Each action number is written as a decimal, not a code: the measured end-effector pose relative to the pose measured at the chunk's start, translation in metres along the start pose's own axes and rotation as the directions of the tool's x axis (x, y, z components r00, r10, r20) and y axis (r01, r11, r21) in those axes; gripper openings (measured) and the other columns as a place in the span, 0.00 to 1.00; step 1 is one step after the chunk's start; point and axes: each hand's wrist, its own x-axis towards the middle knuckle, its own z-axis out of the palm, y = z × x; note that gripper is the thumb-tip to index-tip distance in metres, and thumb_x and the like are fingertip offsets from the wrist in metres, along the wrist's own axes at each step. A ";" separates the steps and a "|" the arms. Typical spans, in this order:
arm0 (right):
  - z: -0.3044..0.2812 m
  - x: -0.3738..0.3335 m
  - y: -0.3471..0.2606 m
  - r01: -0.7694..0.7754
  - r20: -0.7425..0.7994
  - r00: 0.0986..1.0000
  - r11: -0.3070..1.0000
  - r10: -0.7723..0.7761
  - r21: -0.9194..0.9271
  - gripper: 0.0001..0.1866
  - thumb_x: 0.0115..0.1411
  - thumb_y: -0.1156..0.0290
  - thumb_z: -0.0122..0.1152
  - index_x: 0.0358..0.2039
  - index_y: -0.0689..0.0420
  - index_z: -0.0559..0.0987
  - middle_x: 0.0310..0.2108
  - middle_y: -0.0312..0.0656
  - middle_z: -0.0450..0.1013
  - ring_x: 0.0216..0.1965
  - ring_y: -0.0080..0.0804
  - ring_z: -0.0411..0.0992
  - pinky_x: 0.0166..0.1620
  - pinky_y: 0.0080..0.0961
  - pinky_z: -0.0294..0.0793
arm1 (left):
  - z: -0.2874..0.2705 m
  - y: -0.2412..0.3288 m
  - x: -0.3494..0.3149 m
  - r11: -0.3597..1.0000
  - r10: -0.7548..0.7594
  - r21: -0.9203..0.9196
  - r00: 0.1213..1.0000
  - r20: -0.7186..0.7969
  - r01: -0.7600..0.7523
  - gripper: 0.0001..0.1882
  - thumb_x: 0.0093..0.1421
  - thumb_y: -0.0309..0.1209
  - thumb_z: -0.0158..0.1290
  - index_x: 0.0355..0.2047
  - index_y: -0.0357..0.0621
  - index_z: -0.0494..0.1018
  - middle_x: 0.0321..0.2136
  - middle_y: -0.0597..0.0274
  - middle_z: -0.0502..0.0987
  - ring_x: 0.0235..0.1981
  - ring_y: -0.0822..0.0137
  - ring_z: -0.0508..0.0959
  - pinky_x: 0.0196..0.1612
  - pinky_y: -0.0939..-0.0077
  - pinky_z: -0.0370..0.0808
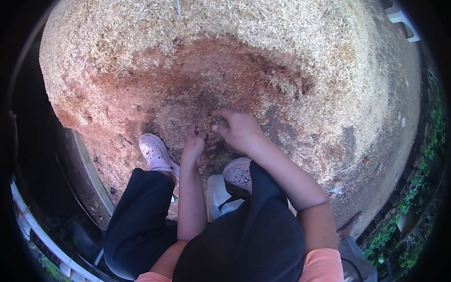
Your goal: The person scoops wood pellets from a large pile into a black plastic bag using a small scoop, then seals the bag. The person repeats this process multiple times, filling and sealing several bags.
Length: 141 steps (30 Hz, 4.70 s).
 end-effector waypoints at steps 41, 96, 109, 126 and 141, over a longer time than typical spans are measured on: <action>0.032 0.019 0.026 -0.252 0.073 0.941 0.825 0.332 -0.506 0.39 0.51 0.57 0.67 0.61 0.52 0.64 0.39 0.50 0.79 0.44 0.47 0.78 0.46 0.40 0.78 | 0.009 -0.030 0.030 0.699 0.495 0.643 0.861 -0.119 -0.312 0.23 0.46 0.29 0.62 0.45 0.43 0.72 0.44 0.50 0.75 0.47 0.49 0.76 0.50 0.59 0.73; 0.010 0.019 0.001 0.097 -0.111 0.993 0.804 -0.039 0.586 0.18 0.66 0.59 0.57 0.50 0.55 0.78 0.47 0.42 0.75 0.50 0.31 0.71 0.56 0.27 0.68 | -0.007 -0.012 0.012 0.964 0.021 -0.258 0.990 -0.141 -0.058 0.37 0.57 0.22 0.58 0.62 0.40 0.50 0.41 0.52 0.72 0.42 0.58 0.77 0.47 0.54 0.78; 0.033 0.035 0.013 -0.276 0.069 0.943 0.884 0.324 -0.377 0.41 0.56 0.43 0.60 0.65 0.50 0.62 0.41 0.55 0.78 0.44 0.52 0.78 0.49 0.43 0.76 | 0.006 -0.010 0.010 0.970 0.230 -0.035 0.956 -0.184 -0.240 0.37 0.56 0.33 0.62 0.60 0.43 0.55 0.47 0.49 0.72 0.45 0.54 0.76 0.49 0.59 0.75; 0.059 0.060 0.012 -0.123 -0.026 0.992 0.872 0.126 -0.473 0.26 0.52 0.68 0.61 0.52 0.57 0.71 0.32 0.50 0.79 0.37 0.46 0.80 0.38 0.41 0.79 | 0.007 -0.027 0.018 0.827 0.503 0.468 0.783 -0.366 -0.312 0.28 0.50 0.25 0.57 0.52 0.36 0.63 0.37 0.35 0.77 0.41 0.38 0.78 0.46 0.54 0.72; 0.051 0.062 0.020 -0.055 0.014 0.997 0.869 0.071 -0.491 0.24 0.50 0.66 0.64 0.50 0.50 0.76 0.32 0.48 0.79 0.38 0.45 0.79 0.42 0.41 0.79 | -0.012 -0.048 0.054 0.846 0.471 0.419 0.831 -0.295 -0.330 0.30 0.47 0.23 0.57 0.54 0.30 0.69 0.46 0.36 0.74 0.49 0.44 0.75 0.56 0.61 0.69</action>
